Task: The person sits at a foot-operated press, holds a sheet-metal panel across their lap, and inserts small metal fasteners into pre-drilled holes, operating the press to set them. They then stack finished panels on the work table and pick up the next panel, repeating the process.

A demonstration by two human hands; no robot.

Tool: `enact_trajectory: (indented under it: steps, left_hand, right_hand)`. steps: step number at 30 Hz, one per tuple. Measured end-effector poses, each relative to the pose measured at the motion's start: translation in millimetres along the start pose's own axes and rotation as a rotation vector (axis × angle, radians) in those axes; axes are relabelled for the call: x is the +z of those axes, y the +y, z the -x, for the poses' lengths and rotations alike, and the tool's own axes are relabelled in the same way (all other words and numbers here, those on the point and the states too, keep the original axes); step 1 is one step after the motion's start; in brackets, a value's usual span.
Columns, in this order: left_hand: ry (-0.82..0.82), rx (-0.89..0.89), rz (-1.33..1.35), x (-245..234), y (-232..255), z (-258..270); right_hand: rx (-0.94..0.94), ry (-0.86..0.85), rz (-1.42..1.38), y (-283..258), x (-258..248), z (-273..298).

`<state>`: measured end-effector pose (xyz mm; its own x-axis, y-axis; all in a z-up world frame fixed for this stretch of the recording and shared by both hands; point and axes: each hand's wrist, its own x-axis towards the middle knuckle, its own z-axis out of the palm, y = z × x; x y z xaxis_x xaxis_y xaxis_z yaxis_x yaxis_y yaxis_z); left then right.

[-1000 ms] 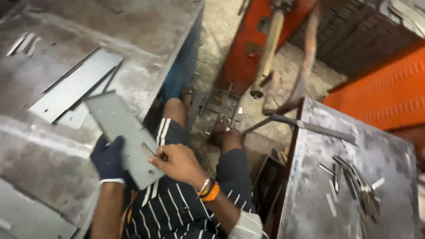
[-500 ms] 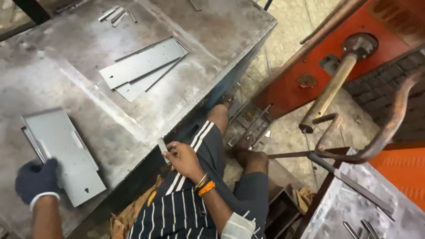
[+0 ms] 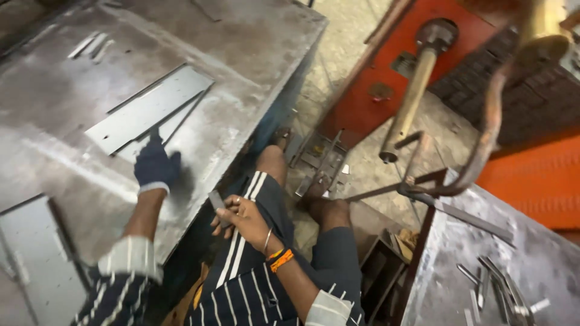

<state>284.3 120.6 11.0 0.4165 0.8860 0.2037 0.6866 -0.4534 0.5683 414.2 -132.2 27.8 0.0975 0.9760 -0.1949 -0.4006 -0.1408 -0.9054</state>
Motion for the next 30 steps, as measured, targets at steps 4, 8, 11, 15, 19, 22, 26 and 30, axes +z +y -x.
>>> enact_trajectory:
  steps: [4, 8, 11, 15, 19, 22, 26, 30]
  left_hand:
    - [0.017, -0.008, -0.119, 33, -12, -63]
    - [-0.158, -0.112, -0.293, 44, -14, -64]
    - [-0.174, -0.115, -0.257, 47, -13, -44]
    - [-0.235, -0.142, -0.191, 23, 17, 3]
    - [-0.343, -0.274, -0.144, 11, 44, 42]
    - [-0.32, -0.284, -0.106, 20, 32, 51]
    - [-0.006, 0.093, -0.47, 27, 16, 27]
    - [0.275, 0.338, -0.864, 46, -10, -19]
  right_hand:
    - [-0.033, 0.029, 0.015, -1, -2, 2]
    - [-0.02, 0.021, -0.037, -1, -2, -2]
    - [-0.036, 0.019, -0.027, -4, 0, -5]
    - [-0.015, -0.005, -0.026, -6, 6, 0]
    - [-0.025, -0.03, -0.011, -3, 4, 0]
    - [-0.02, -0.004, -0.018, 0, 4, -1]
    - [-0.031, 0.004, 0.005, -1, 2, 1]
    - [-0.042, -0.001, -0.038, 3, -2, 1]
